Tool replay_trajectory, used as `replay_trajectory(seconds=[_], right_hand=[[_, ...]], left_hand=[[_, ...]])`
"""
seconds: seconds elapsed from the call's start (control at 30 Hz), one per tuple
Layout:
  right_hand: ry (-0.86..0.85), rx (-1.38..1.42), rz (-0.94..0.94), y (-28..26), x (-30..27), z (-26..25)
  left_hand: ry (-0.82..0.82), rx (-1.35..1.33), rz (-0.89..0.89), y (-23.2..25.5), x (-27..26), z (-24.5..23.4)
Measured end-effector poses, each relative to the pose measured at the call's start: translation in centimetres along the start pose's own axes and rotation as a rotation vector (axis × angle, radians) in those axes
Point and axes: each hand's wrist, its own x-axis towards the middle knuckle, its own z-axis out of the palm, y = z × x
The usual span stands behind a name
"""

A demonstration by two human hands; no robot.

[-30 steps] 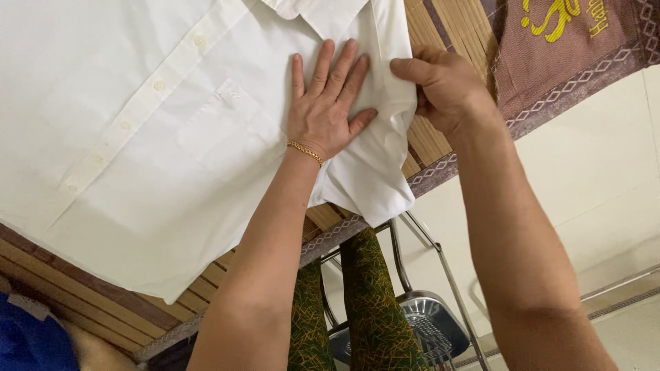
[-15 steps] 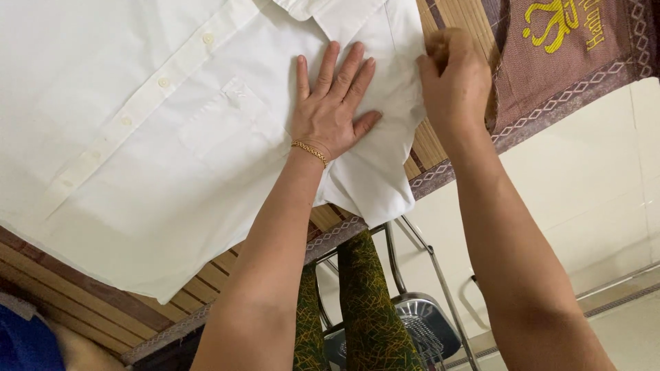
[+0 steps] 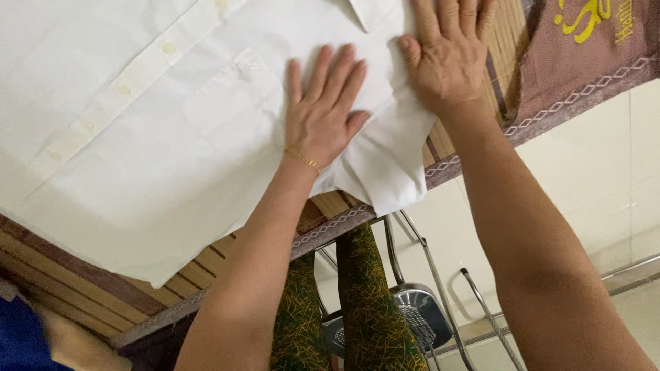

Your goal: Folding a white long-sleeved button-down shirt.

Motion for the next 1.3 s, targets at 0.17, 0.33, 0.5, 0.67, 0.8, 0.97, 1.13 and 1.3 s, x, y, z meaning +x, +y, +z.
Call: replay_trajectory(seconds=[0.17,0.33,0.5,0.67,0.8,0.97,1.13,1.3], right_hand=[[-0.018,-0.023,-0.032,-0.7,0.0,-0.4],[-0.091,-0.069,0.023,-1.8,0.3,-0.5],[-0.269,-0.181,0.203,-1.6,0.8,0.3],[-0.288,-0.201,0.275,-5.5,0.8,-1.0],[-0.190,-0.228,0.258,-8.5,-2.3,1.4],[-0.091,-0.298,0.234,-14.1,-4.0,8.1],[-0.109,-0.226,0.365,-17.4,-4.2,8.6],[-0.104,-0.232,0.390,-17.3,-4.2,8.3]], left_hand=[[-0.097,0.001,-0.213,-4.3,-10.6,0.6],[0.074,0.144,-0.376,-10.4,-25.0,5.3],[0.177,-0.112,-1.100,-12.1,-34.8,4.4],[0.263,-0.185,-1.564,-15.2,-38.7,2.7],[0.593,-0.024,-1.038,-17.3,-36.9,4.0],[0.100,-0.013,-1.089,-18.3,-32.5,2.2],[0.109,-0.055,-1.300,-19.8,-39.8,3.5],[0.110,-0.248,-1.710,-21.7,-47.2,2.1]])
